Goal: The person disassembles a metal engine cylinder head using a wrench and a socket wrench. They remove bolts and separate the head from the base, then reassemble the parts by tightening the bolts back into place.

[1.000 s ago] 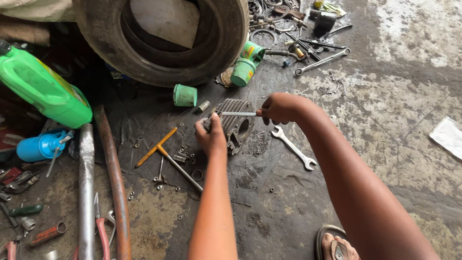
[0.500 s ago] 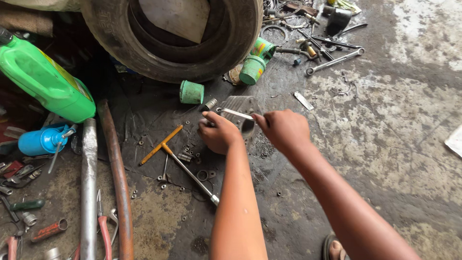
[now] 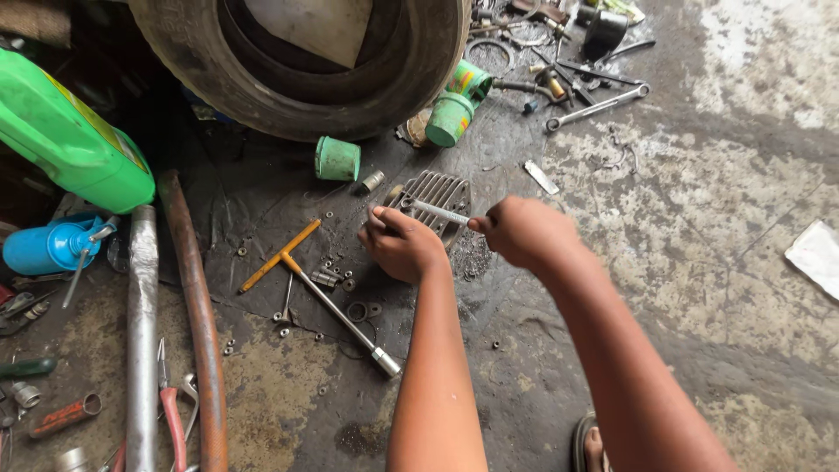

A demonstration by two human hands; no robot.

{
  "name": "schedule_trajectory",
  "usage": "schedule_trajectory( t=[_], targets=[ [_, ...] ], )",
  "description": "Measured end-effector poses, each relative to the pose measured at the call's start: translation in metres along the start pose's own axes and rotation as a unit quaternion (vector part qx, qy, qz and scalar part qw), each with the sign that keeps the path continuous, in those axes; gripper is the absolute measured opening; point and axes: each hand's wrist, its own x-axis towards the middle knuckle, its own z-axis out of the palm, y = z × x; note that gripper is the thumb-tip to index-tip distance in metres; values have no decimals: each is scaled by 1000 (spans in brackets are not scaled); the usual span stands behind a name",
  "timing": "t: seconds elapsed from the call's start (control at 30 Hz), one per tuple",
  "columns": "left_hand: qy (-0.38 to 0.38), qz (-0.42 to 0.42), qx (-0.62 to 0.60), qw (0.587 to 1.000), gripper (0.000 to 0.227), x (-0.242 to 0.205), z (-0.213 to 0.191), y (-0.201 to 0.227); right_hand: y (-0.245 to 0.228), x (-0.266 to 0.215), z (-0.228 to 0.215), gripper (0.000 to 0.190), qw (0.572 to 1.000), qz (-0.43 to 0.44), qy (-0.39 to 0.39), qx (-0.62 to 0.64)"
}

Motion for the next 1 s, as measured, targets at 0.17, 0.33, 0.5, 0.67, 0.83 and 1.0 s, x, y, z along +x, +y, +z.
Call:
schedule_trajectory(
  t=[0.17, 0.33, 0.5, 0.67, 0.83, 1.0],
  targets=[
    [15, -92, -21, 995, 64, 3, 5, -1, -3, -6, -3, 53, 998, -15, 55, -6],
    [-20, -102, -28, 994, 61, 3, 4, -3, 4, 15, -19, 61, 994, -73, 38, -76],
    [10, -55, -21, 998, 58, 1, 10, -9, 27, 32, -8, 59, 981, -170, 70, -66],
    [36, 24, -9, 999, 54, -4, 18, -19, 38, 45, -5, 55, 965, -230, 69, -109],
    [33, 7, -47, 998, 51, -6, 9, -6, 38, 44, -14, 60, 930, -305, 43, -203],
    [5, 44, -77, 996, 51, -5, 1, -3, 45, 58, -26, 53, 881, -396, 36, -256]
  ],
)
